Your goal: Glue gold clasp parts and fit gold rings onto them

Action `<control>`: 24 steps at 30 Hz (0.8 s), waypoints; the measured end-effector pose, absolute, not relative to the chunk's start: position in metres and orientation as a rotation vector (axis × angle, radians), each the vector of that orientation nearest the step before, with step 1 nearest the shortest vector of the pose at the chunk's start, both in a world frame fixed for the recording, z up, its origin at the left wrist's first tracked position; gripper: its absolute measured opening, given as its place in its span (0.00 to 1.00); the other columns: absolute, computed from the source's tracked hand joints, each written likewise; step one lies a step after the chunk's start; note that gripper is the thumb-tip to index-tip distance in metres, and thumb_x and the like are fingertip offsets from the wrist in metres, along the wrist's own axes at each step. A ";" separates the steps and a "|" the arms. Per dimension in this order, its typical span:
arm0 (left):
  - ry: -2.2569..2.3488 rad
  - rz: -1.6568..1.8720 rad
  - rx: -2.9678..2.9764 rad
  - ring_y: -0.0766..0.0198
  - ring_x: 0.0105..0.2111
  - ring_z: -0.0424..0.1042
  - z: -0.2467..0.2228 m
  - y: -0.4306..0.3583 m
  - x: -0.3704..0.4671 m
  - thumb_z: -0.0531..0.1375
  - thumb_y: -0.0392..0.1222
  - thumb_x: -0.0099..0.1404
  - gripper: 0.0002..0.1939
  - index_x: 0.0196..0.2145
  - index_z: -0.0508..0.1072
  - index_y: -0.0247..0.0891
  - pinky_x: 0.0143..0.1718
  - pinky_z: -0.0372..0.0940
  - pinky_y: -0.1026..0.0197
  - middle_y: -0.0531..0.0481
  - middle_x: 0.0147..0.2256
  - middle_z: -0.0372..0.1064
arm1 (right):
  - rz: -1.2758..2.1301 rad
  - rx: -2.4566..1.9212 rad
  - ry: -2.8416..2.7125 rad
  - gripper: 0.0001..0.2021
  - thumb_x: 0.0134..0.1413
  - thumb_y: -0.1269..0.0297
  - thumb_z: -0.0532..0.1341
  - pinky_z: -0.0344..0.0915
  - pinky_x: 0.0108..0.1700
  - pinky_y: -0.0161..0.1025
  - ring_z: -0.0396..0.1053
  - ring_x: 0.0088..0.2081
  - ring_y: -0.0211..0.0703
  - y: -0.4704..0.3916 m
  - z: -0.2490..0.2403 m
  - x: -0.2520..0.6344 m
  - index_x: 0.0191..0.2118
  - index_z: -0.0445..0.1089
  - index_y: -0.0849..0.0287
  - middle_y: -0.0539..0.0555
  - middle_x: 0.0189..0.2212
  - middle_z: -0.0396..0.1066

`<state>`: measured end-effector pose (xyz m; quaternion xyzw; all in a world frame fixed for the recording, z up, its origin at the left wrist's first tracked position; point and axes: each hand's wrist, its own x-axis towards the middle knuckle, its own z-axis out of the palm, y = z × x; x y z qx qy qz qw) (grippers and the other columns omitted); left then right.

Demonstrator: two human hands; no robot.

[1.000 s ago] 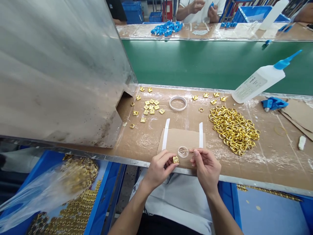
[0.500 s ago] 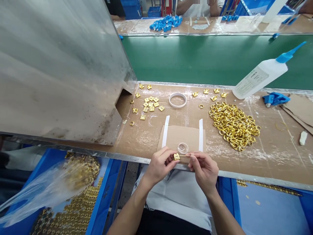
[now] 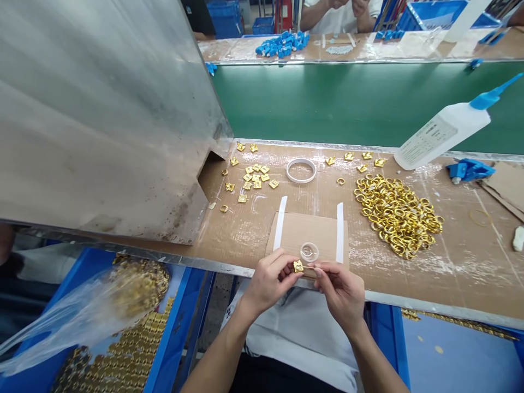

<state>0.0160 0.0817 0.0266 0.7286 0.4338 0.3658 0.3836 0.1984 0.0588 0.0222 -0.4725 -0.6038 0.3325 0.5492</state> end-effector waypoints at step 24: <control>1.096 0.927 1.861 0.68 0.27 0.68 0.030 0.081 0.016 0.63 0.37 0.69 0.05 0.42 0.75 0.34 0.25 0.65 0.69 0.50 0.32 0.67 | 0.768 -1.104 -1.482 0.04 0.66 0.69 0.62 0.71 0.21 0.30 0.72 0.20 0.34 0.059 0.025 0.197 0.39 0.74 0.55 0.55 0.35 0.81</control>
